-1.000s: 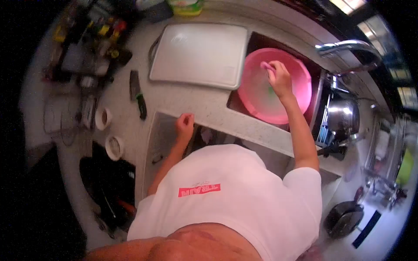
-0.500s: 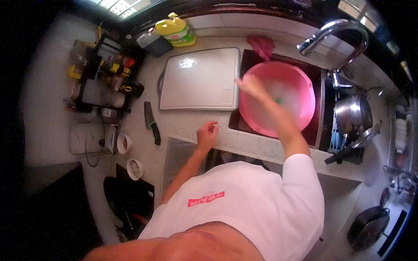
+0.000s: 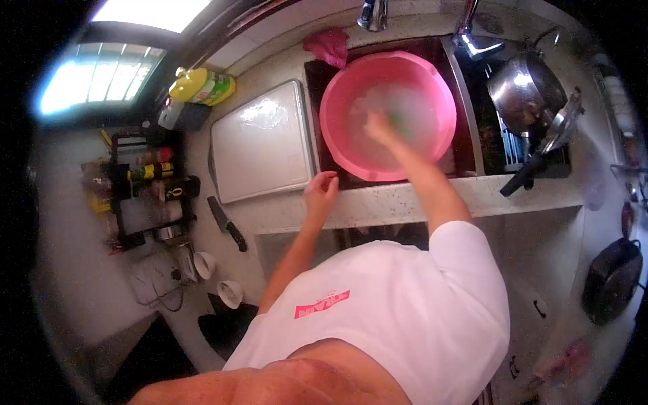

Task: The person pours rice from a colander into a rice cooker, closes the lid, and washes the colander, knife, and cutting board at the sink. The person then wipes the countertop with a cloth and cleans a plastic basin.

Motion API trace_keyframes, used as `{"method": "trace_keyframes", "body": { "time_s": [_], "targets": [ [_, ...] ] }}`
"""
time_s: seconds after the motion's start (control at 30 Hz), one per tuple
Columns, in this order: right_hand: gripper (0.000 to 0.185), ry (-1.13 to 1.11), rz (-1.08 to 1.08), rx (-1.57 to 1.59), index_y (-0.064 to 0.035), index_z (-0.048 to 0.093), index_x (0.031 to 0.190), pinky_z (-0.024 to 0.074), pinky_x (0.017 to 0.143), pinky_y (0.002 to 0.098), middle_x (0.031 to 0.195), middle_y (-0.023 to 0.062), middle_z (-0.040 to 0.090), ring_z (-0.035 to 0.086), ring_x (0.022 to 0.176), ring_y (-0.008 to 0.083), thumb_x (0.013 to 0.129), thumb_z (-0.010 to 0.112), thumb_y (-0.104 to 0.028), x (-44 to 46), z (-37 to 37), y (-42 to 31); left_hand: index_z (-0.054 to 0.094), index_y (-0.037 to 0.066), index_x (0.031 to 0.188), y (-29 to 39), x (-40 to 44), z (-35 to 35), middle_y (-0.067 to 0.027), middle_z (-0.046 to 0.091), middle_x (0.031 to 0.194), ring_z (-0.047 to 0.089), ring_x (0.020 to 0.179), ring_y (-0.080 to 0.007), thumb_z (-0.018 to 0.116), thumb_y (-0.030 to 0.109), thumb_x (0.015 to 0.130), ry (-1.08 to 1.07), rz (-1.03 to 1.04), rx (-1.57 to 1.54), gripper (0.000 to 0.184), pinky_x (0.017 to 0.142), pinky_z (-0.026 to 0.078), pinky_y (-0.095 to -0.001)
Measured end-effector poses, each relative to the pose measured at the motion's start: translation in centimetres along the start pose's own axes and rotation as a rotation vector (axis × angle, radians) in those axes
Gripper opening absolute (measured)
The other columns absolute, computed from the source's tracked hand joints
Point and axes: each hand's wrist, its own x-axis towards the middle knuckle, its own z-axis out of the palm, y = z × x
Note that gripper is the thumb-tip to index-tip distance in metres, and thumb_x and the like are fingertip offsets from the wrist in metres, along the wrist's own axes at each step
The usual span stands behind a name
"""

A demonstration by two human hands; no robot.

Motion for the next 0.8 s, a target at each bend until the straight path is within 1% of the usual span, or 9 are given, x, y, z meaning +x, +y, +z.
{"method": "trace_keyframes", "body": {
  "time_s": [0.1, 0.17, 0.3, 0.4, 0.47, 0.53, 0.57, 0.67, 0.8],
  "targets": [
    [0.05, 0.083, 0.134, -0.413, -0.0032, 0.043, 0.122, 0.0397, 0.091, 0.0454, 0.118, 0.028, 0.049, 0.049, 0.107, 0.0427, 0.078, 0.051, -0.024, -0.1, 4.0, 6.5, 0.056, 0.0, 0.105, -2.0, 1.2, 2.1, -0.0038, 0.061, 0.073, 0.056, 0.063, -0.0104, 0.062, 0.01, 0.08, -0.035, -0.078, 0.058, 0.027, 0.057, 0.046, -0.0242],
    [0.049, 0.066, 0.562, 0.31, -0.0016, 0.044, 0.122, 0.0353, 0.096, 0.0451, 0.123, 0.0272, 0.044, 0.044, 0.115, 0.0391, 0.077, 0.051, -0.02, 1.3, 5.0, 8.0, 0.047, -0.002, 0.116, -2.0, 2.8, 3.4, -0.0104, 0.062, 0.084, 0.061, 0.067, -0.0183, 0.064, 0.015, 0.077, -0.025, -0.09, -0.042, 0.046, 0.065, 0.049, -0.0296],
    [0.044, -0.221, 0.429, 0.106, -0.0013, 0.05, 0.116, 0.0365, 0.096, 0.0427, 0.121, 0.0246, 0.048, 0.047, 0.114, 0.0344, 0.076, 0.052, -0.021, 6.6, 5.0, 7.2, 0.043, -0.006, 0.118, -2.6, 3.7, 4.0, -0.017, 0.06, 0.095, 0.061, 0.074, -0.0211, 0.065, 0.016, 0.077, 0.087, -0.094, 0.17, 0.052, 0.068, 0.049, -0.031],
    [0.026, 0.212, 0.565, 0.711, 0.0007, 0.059, 0.099, 0.0481, 0.071, 0.0374, 0.093, 0.0169, 0.062, 0.06, 0.086, 0.027, 0.077, 0.056, -0.013, 10.2, 2.3, 1.7, 0.042, -0.007, 0.119, -2.7, 3.1, 4.2, -0.02, 0.058, 0.097, 0.06, 0.081, -0.0222, 0.066, 0.018, 0.076, 0.054, -0.147, 0.191, 0.056, 0.07, 0.048, -0.0324],
    [0.03, 0.296, 0.611, 1.021, -0.0007, 0.058, 0.103, 0.0474, 0.072, 0.038, 0.098, 0.0154, 0.061, 0.059, 0.087, 0.0257, 0.076, 0.058, -0.012, 12.9, 4.1, -0.3, 0.042, -0.005, 0.12, -2.1, 3.1, 4.3, -0.0147, 0.061, 0.097, 0.062, 0.08, -0.0204, 0.065, 0.023, 0.078, 0.031, -0.195, 0.312, 0.056, 0.072, 0.049, -0.0316],
    [0.03, 0.379, 0.683, 1.416, -0.0022, 0.058, 0.103, 0.0468, 0.072, 0.0373, 0.098, 0.0139, 0.06, 0.058, 0.085, 0.0247, 0.075, 0.06, -0.011, 13.9, 4.8, -3.0, 0.041, -0.001, 0.119, -4.6, 3.7, 4.6, -0.012, 0.061, 0.094, 0.062, 0.074, -0.0198, 0.06, 0.024, 0.082, 0.119, 0.025, 0.452, 0.049, 0.063, 0.05, -0.0321],
    [0.026, 0.367, 0.726, 1.494, -0.0022, 0.06, 0.1, 0.0469, 0.071, 0.0361, 0.093, 0.0139, 0.06, 0.058, 0.083, 0.0249, 0.076, 0.06, -0.011, 13.2, 5.0, -4.7, 0.041, 0.002, 0.12, -4.9, 4.0, 4.5, -0.0106, 0.06, 0.092, 0.061, 0.071, -0.0194, 0.057, 0.024, 0.084, 0.019, -0.212, 0.21, 0.045, 0.058, 0.049, -0.0319],
    [0.032, 0.157, 0.779, 0.742, 0.0005, 0.058, 0.103, 0.042, 0.086, 0.0398, 0.11, 0.0224, 0.057, 0.055, 0.101, 0.0322, 0.079, 0.05, -0.019, 8.9, 5.9, -9.0, 0.04, 0.009, 0.12, -3.6, 4.9, 4.3, -0.0068, 0.058, 0.087, 0.059, 0.066, -0.018, 0.05, 0.022, 0.089, -0.088, -0.58, -0.166, 0.035, 0.048, 0.046, -0.0304],
    [0.028, -0.197, 0.347, 0.601, -0.0034, 0.06, 0.096, 0.0454, 0.074, 0.0424, 0.093, 0.0221, 0.062, 0.06, 0.089, 0.0331, 0.078, 0.05, -0.022, 0.6, 9.4, -4.6, 0.037, 0.009, 0.121, -3.7, 6.1, 3.3, -0.0076, 0.057, 0.096, 0.059, 0.073, -0.0211, 0.052, 0.025, 0.087, -0.155, -0.822, -0.539, 0.041, 0.062, 0.05, -0.0359]
  ]
}}
